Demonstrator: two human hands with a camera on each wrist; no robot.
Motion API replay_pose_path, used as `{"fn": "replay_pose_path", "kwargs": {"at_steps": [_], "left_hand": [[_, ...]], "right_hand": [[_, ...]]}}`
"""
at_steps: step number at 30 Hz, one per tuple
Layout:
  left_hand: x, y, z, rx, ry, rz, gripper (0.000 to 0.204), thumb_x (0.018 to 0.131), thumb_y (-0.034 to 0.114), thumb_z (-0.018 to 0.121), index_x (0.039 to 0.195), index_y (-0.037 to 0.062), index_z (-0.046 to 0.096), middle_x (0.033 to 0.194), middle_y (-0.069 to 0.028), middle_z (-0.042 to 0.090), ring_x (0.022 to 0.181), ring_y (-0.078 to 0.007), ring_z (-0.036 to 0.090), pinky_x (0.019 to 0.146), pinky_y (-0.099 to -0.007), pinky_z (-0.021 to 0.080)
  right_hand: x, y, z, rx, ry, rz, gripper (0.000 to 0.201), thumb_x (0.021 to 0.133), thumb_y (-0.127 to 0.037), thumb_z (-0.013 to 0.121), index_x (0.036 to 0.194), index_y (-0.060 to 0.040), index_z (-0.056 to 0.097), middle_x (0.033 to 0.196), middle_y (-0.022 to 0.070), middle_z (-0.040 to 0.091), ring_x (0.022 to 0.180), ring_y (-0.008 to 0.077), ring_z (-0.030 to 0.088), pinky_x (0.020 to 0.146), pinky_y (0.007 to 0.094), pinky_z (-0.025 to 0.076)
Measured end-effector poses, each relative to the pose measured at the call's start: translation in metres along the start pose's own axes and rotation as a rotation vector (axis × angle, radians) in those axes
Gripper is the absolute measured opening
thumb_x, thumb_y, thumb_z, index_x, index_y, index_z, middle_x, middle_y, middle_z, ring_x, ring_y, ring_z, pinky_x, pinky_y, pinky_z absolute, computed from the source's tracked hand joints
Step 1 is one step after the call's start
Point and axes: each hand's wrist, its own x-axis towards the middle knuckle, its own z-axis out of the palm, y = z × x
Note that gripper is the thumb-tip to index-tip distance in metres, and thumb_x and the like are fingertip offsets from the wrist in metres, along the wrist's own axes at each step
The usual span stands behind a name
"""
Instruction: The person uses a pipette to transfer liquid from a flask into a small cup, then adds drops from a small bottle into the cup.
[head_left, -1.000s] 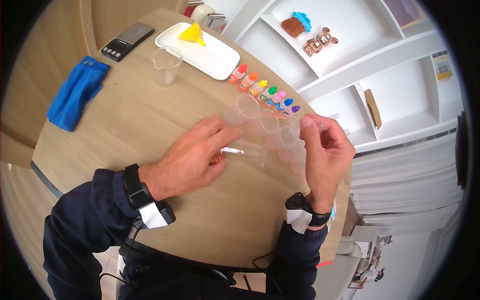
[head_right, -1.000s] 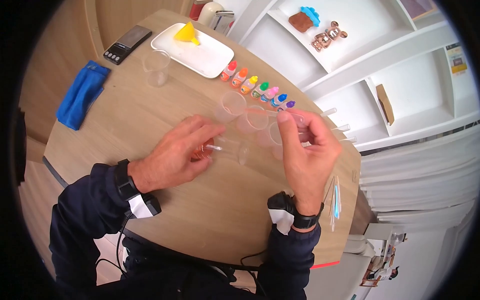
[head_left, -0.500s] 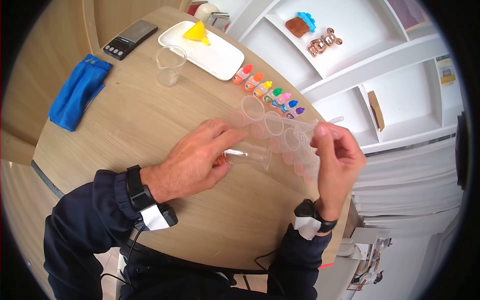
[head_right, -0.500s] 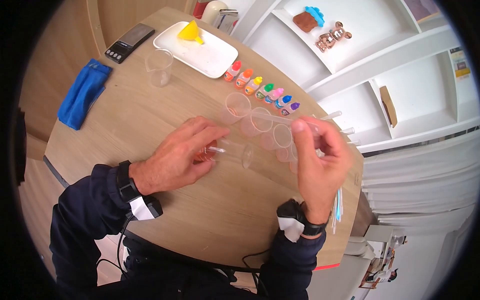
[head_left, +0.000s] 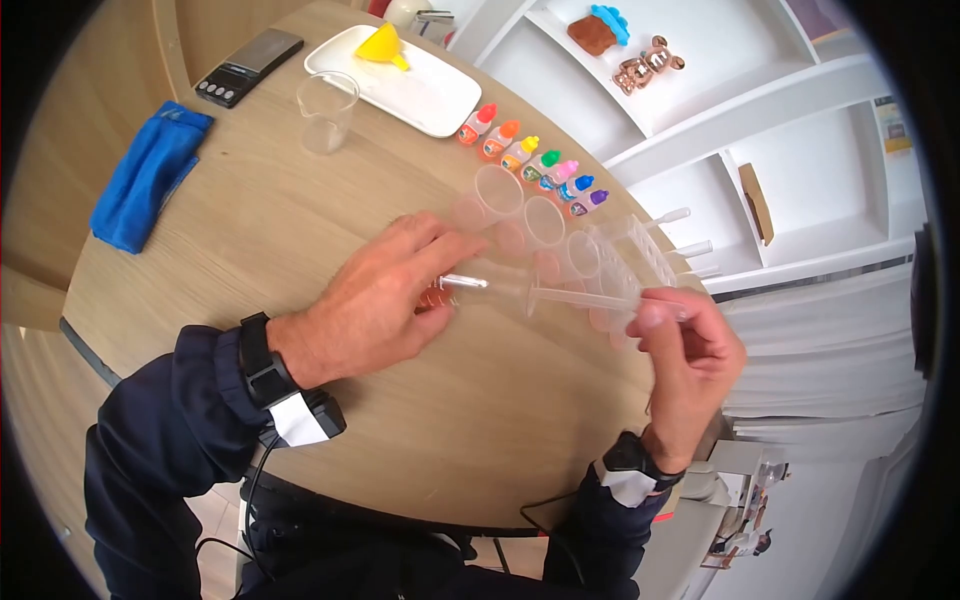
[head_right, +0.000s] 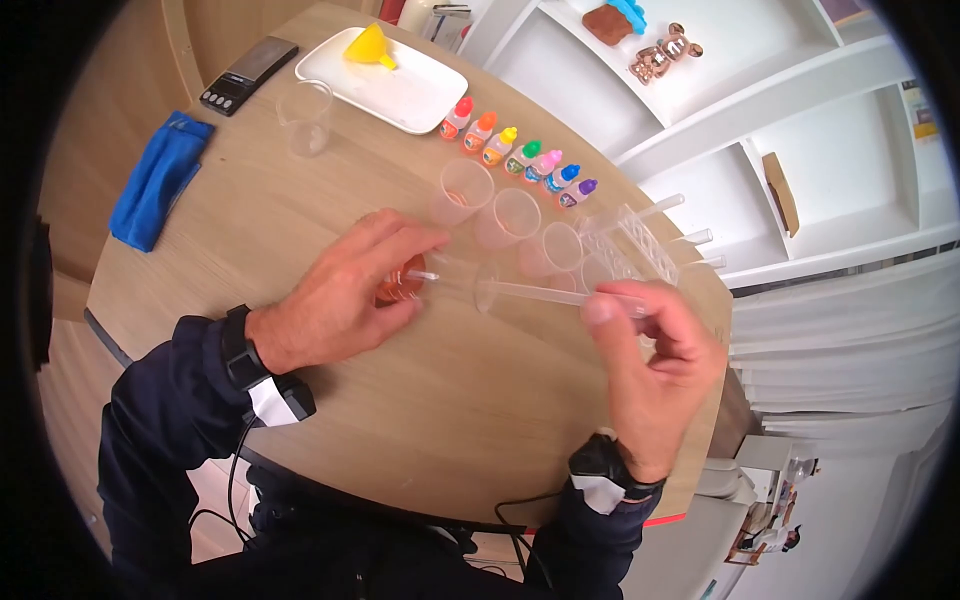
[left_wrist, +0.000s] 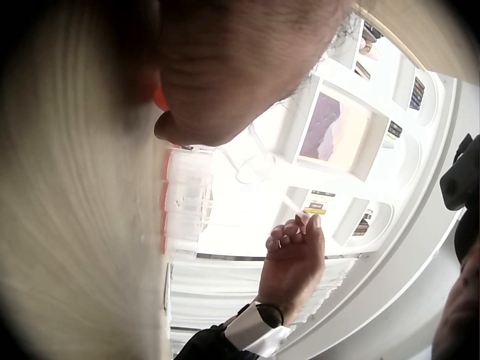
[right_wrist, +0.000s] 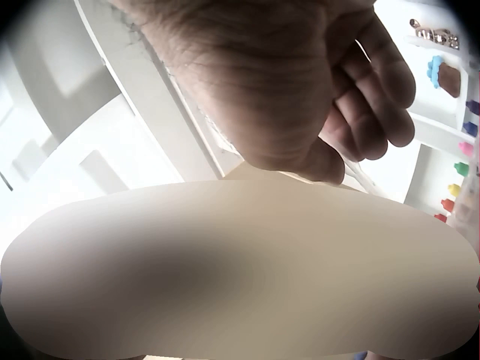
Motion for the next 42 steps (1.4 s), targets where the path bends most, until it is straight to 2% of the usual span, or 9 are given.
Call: {"fn": "replay_pose_path", "kwargs": {"at_steps": [4,7,16,28,42], "left_hand": [[0.000,0.000,0.000,-0.007,0.001,-0.001,0.065,0.083,-0.006,0.076,0.145,0.0062,0.062,0.116,-0.0120,0.062,0.107,-0.0331,0.064,0.094,-0.0432,0.055],[-0.001,0.000,0.000,-0.006,0.000,-0.007,0.066,0.082,-0.006,0.077,0.145,0.0059,0.062,0.117,-0.0126,0.062,0.107,-0.0333,0.064,0.094,-0.0435,0.055],[0.000,-0.001,0.001,0.014,0.004,0.005,0.068,0.081,-0.005,0.079,0.146,0.0064,0.061,0.122,-0.0136,0.062,0.109,-0.0341,0.065,0.096,-0.0438,0.055],[0.000,0.000,-0.001,0.025,-0.016,0.000,0.069,0.082,-0.005,0.080,0.147,0.0067,0.061,0.123,-0.0142,0.062,0.112,-0.0353,0.065,0.099,-0.0440,0.055],[0.000,0.000,-0.001,0.028,-0.017,-0.002,0.069,0.082,-0.004,0.080,0.147,0.0063,0.060,0.124,-0.0142,0.062,0.111,-0.0351,0.065,0.099,-0.0444,0.055]], "right_hand": [[-0.004,0.005,0.032,0.061,-0.105,0.009,0.010,0.096,-0.003,0.085,0.104,0.0008,0.081,0.085,-0.0010,0.073,0.073,0.0028,0.059,0.067,0.0213,0.046],[-0.004,0.012,0.047,0.001,-0.178,-0.062,0.009,0.097,-0.004,0.084,0.104,0.0000,0.081,0.086,0.0004,0.075,0.072,0.0039,0.060,0.066,0.0219,0.047],[-0.002,0.024,0.049,-0.074,-0.214,-0.162,0.008,0.099,-0.005,0.084,0.104,-0.0008,0.081,0.086,0.0037,0.076,0.072,0.0063,0.062,0.066,0.0234,0.049],[-0.001,0.020,0.047,0.003,-0.254,-0.031,0.013,0.098,-0.007,0.086,0.108,-0.0004,0.082,0.090,0.0021,0.077,0.072,0.0047,0.061,0.066,0.0223,0.048],[-0.001,0.018,0.046,0.035,-0.257,0.015,0.019,0.098,-0.011,0.088,0.111,0.0008,0.081,0.089,0.0017,0.077,0.071,0.0043,0.061,0.067,0.0227,0.049]]}}
